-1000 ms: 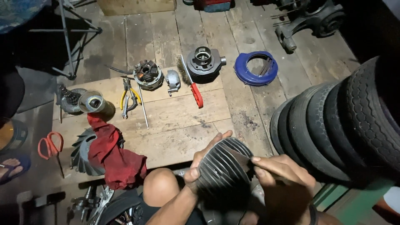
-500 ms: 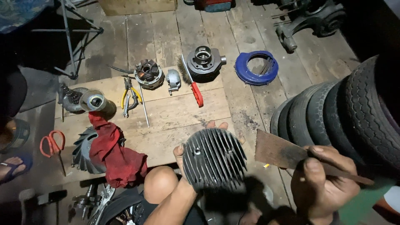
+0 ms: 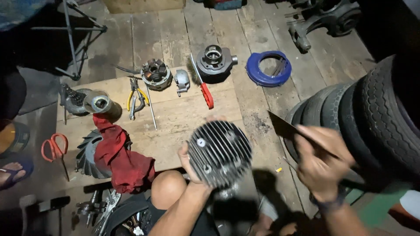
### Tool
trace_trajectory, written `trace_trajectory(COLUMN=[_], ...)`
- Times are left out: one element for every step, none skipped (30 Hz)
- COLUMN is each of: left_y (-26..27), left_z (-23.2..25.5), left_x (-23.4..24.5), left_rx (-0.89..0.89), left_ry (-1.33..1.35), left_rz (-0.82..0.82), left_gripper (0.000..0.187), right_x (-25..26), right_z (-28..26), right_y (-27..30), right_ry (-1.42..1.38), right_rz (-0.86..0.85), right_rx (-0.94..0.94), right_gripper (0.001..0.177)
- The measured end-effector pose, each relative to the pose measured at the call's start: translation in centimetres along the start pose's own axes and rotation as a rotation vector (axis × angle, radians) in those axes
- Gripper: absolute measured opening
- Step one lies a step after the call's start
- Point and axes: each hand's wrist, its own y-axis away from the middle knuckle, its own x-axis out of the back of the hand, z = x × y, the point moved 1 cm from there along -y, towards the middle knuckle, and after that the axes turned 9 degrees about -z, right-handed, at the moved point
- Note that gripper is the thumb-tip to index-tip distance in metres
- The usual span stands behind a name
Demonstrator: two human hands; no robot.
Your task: The person cleans a metal engine cylinder head using a scraper and a wire brush. They scrape the fins and brush the surface to remove dirt and grime.
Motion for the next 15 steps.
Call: trace_trajectory(left_y=[0.0, -0.4, -0.6, -0.8, -0.9, -1.0, -1.0, -0.8, -0.6, -0.4, -0.3, -0.3, -0.2, 0.3, 0.5], left_z=[0.1, 0.9, 1.8, 2.7, 3.8, 5.0, 6.3, 6.9, 7.7, 8.5, 8.9, 9.2, 9.5, 9.4, 9.6], left_x=[-0.1, -0.3, -0.4, -0.6, -0.8, -1.0, -1.1, -1.2, -1.3, -1.4, -1.6, -1.6, -1.7, -1.7, -1.8], left_rx=[-0.032, -0.031, -0.064, -0.098, -0.100, -0.135, -0.172, -0.175, -0.212, -0.249, -0.252, -0.287, -0.316, -0.312, -0.349], left_ry=[-0.013, -0.009, -0.021, -0.035, -0.031, -0.044, -0.058, -0.054, -0.069, -0.084, -0.083, -0.097, -0.111, -0.107, -0.120], left_rz=[0.031, 0.034, 0.066, 0.099, 0.097, 0.124, 0.152, 0.152, 0.180, 0.208, 0.203, 0.227, 0.259, 0.261, 0.284], left_gripper=[0.068, 0.068, 0.065, 0.062, 0.062, 0.060, 0.057, 0.057, 0.054, 0.051, 0.051, 0.049, 0.047, 0.047, 0.044], right_x=[-0.5, -2.1, -4.0, -5.9, -7.3, -8.8, -10.4, -11.9, -13.6, -15.2, -16.7, -18.2, -19.5, -20.4, -21.6], right_z=[0.1, 1.4, 2.7, 4.0, 4.4, 5.0, 5.5, 6.7, 7.8, 8.9, 10.5, 12.0, 13.5, 15.1, 16.8], right_y=[-0.8, -0.9, -0.8, -0.7, -0.2, 0.4, 1.0, 2.0, 2.8, 3.6, 4.5, 5.3, 6.3, 8.2, 9.6], right_ry=[0.097, 0.100, 0.116, 0.132, 0.135, 0.208, 0.281, 0.283, 0.267, 0.250, 0.252, 0.286, 0.321, 0.325, 0.389], right_rz=[-0.144, -0.147, -0.335, -0.523, -0.524, -0.663, -0.801, -0.804, -0.792, -0.779, -0.777, -0.723, -0.671, -0.673, -0.713], right_rx=[0.045, 0.043, -0.045, -0.134, -0.131, -0.190, -0.252, -0.248, -0.191, -0.134, -0.129, -0.027, 0.066, 0.062, 0.042], right_gripper=[0.012, 0.012, 0.017, 0.023, 0.023, 0.026, 0.030, 0.030, 0.038, 0.053, 0.053, 0.049, 0.046, 0.046, 0.048])
